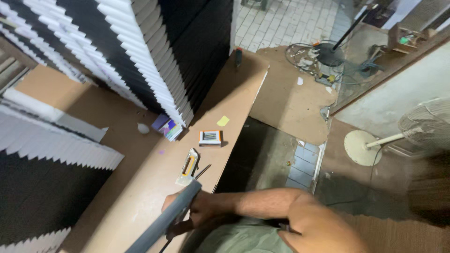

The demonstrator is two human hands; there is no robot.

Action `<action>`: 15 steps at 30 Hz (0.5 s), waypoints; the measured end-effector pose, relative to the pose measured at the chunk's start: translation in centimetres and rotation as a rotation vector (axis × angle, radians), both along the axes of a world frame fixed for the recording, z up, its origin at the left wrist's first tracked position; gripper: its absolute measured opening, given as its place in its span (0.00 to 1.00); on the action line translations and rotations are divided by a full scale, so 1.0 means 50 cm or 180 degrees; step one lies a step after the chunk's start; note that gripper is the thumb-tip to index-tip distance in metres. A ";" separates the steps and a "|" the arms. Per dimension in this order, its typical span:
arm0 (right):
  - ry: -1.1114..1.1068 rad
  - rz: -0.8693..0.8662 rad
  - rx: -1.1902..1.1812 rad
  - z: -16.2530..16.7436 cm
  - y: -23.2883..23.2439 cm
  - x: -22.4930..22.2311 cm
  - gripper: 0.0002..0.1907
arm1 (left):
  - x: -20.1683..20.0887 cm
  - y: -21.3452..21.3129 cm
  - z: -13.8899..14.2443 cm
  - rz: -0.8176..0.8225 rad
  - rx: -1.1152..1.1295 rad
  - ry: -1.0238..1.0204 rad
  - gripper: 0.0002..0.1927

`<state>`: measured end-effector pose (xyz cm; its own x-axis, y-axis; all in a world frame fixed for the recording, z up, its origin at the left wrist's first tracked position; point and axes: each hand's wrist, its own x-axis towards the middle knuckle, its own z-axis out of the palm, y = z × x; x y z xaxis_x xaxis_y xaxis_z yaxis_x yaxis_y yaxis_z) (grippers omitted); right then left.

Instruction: The person assembles picture frames at a workbench: they fit the white backing board into black frame mouldings, press the backing into the frame channels, use a staple gun to secure the backing, and stack the finished framed prints aside. They handle several framed artworks one at a time, turning frames over and pressing edges by hand.

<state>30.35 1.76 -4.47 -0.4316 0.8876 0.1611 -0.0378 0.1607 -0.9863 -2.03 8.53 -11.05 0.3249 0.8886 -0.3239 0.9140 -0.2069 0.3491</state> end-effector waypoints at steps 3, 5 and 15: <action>-0.2342 0.0122 0.1165 -0.100 0.047 -0.019 0.24 | -0.087 -0.009 0.009 0.0049 0.0173 0.0086 0.29; -0.3001 0.0253 0.0931 -0.162 0.054 -0.019 0.24 | -0.145 -0.030 0.023 0.0059 0.0299 0.0151 0.30; -0.3330 -0.1076 0.1816 -0.258 0.300 0.065 0.23 | -0.068 -0.097 0.089 0.0438 0.0634 0.0355 0.20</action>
<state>33.62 16.75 -17.38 -0.3485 0.8955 0.2769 0.8526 0.4256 -0.3033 -5.41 3.71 -6.61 0.1686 0.9717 -0.1654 0.9688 -0.1325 0.2094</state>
